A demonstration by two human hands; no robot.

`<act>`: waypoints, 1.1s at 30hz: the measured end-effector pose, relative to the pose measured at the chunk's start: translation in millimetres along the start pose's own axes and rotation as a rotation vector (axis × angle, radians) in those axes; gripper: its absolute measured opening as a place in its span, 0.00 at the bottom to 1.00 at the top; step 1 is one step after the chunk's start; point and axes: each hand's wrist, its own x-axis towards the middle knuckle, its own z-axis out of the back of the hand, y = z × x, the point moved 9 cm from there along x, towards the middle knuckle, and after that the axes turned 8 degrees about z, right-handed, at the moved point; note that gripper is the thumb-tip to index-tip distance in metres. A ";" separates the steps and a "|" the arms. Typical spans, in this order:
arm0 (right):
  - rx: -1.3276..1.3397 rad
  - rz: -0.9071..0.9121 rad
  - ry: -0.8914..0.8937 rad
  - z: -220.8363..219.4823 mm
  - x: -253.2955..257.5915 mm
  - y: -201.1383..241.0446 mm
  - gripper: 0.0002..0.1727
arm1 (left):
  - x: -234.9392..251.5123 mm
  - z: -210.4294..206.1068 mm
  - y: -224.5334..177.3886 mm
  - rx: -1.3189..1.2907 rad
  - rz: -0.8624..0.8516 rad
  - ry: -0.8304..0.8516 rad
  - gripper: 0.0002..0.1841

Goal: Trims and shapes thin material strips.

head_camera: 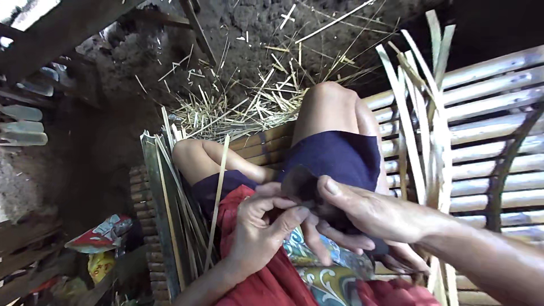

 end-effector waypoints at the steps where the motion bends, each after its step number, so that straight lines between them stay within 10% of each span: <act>1: -0.064 -0.058 0.009 1.4 -1.7 -0.1 0.39 | 0.7 -2.3 2.4 -0.018 0.024 0.034 0.04; 7: -0.742 0.038 -0.249 43.1 -4.9 28.3 0.28 | 13.3 -1.1 23.4 -0.170 0.318 0.250 0.05; 11: -1.072 0.364 -0.550 40.8 -20.0 49.7 0.21 | 41.2 4.9 23.9 -0.098 0.164 0.236 0.40; 23: -0.963 0.495 -0.557 14.8 -8.4 0.6 0.29 | 64.0 -6.4 70.0 -0.695 0.205 -0.046 0.43; 27: -1.046 0.689 -0.665 10.6 -12.3 9.7 0.25 | 55.0 -39.5 48.0 -0.543 0.505 0.381 0.38; 30: -1.087 0.759 -0.764 18.4 -23.8 26.0 0.20 | 55.1 -49.5 25.1 -0.543 0.372 0.524 0.24; 33: -1.086 0.735 -0.815 23.9 -26.7 25.8 0.21 | 60.9 -35.5 36.5 -0.544 0.354 0.226 0.24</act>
